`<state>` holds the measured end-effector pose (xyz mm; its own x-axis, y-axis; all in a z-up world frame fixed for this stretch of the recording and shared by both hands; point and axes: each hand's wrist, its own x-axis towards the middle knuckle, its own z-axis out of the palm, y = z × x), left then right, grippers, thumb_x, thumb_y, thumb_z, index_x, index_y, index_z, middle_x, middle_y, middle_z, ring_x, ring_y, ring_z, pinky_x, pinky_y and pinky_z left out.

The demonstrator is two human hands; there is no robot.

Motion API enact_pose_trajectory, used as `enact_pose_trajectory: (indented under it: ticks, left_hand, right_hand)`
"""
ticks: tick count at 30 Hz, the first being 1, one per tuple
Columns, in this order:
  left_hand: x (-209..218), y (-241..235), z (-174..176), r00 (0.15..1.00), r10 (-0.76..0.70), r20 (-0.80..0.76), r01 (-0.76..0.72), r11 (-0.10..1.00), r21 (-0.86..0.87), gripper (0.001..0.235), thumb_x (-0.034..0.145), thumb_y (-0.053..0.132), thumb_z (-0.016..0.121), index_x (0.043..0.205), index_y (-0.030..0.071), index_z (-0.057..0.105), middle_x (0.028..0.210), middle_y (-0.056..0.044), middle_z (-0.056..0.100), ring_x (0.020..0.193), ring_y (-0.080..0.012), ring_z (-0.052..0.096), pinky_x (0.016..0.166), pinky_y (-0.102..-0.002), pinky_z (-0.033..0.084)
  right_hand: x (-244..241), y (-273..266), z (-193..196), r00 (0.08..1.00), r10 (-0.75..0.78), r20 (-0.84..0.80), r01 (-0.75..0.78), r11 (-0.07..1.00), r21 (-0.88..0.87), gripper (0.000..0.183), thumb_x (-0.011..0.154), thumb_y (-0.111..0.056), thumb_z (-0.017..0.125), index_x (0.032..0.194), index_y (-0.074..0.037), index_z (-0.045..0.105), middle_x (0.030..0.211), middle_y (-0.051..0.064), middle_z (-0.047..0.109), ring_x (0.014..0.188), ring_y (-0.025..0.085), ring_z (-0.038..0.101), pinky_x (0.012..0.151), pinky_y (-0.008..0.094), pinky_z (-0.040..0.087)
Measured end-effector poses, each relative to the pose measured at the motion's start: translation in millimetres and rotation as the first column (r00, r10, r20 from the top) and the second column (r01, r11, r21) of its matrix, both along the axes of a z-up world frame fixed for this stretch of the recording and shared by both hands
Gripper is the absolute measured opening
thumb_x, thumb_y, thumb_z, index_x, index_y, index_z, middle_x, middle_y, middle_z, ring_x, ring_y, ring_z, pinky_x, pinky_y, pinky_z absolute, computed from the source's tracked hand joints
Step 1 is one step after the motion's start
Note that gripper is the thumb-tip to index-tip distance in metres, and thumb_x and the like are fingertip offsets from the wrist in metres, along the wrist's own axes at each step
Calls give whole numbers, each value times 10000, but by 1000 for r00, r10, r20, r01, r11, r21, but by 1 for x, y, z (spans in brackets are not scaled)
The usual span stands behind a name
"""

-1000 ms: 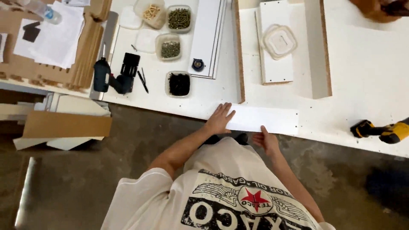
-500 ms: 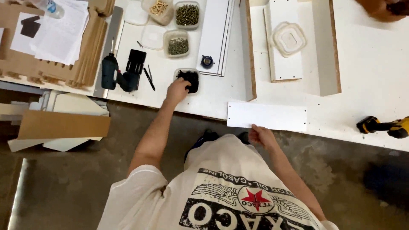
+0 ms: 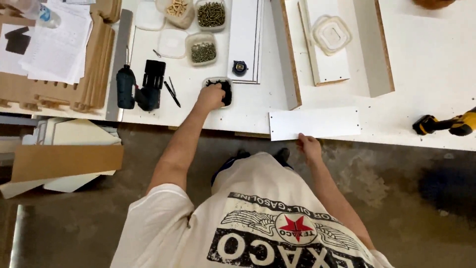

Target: Assembling wooden drawer components by aligning panels and fastening them with screws using a power drill.

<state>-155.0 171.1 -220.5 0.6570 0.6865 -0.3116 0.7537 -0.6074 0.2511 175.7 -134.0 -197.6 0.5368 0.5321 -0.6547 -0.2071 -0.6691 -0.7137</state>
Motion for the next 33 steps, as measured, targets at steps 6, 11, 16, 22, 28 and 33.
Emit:
enact_pose_trajectory:
  ticks: [6,11,16,22,28,33]
  left_hand:
    - [1,2,4,999,-43,11,44,998,-46,170,821,180,745,958,86,780,1012,-96,646,901,-295,665,775,-453,560]
    - [-6,4,17,999,-17,31,20,997,-73,181,823,182,727,963,75,767,998,-109,663,861,-308,683,755,-473,570]
    - [-16,7,22,913,278,297,-184,933,-308,275,916,224,688,1108,28,701,953,-177,714,908,-356,717,754,-473,573]
    - [-21,8,28,791,550,266,-296,726,-621,306,935,97,497,1184,40,667,883,-160,689,762,-229,683,636,-347,605]
    - [-13,9,15,991,122,56,-112,982,-149,184,871,197,707,1042,130,719,951,-126,730,954,-354,724,835,-497,563]
    - [-7,11,16,999,35,-4,-35,999,-6,127,833,231,742,895,121,759,768,-98,724,756,-308,736,721,-456,593]
  right_hand:
    - [-5,1,16,1000,-1,-11,1,1000,17,469,1016,-317,719,1196,107,632,1092,276,695,1062,329,708,902,431,597]
    - [-6,1,21,1000,0,-26,1,1000,18,462,1026,-305,703,1209,111,621,1121,281,690,1100,339,695,937,446,581]
    - [-6,-2,28,999,24,-26,-24,1000,13,495,1024,-320,702,1235,118,606,1152,308,676,1139,362,673,938,447,582]
    - [-5,-2,23,998,66,-3,-66,998,-3,506,1015,-334,722,1229,112,617,1126,302,689,1116,375,682,918,459,587]
    - [-12,-3,34,995,101,8,-101,995,-13,497,1002,-352,744,1189,98,643,1082,262,701,1059,346,700,907,442,588]
    - [-22,-1,47,997,82,1,-82,996,-17,509,1007,-333,735,1221,115,621,1133,294,676,1101,368,681,925,463,579]
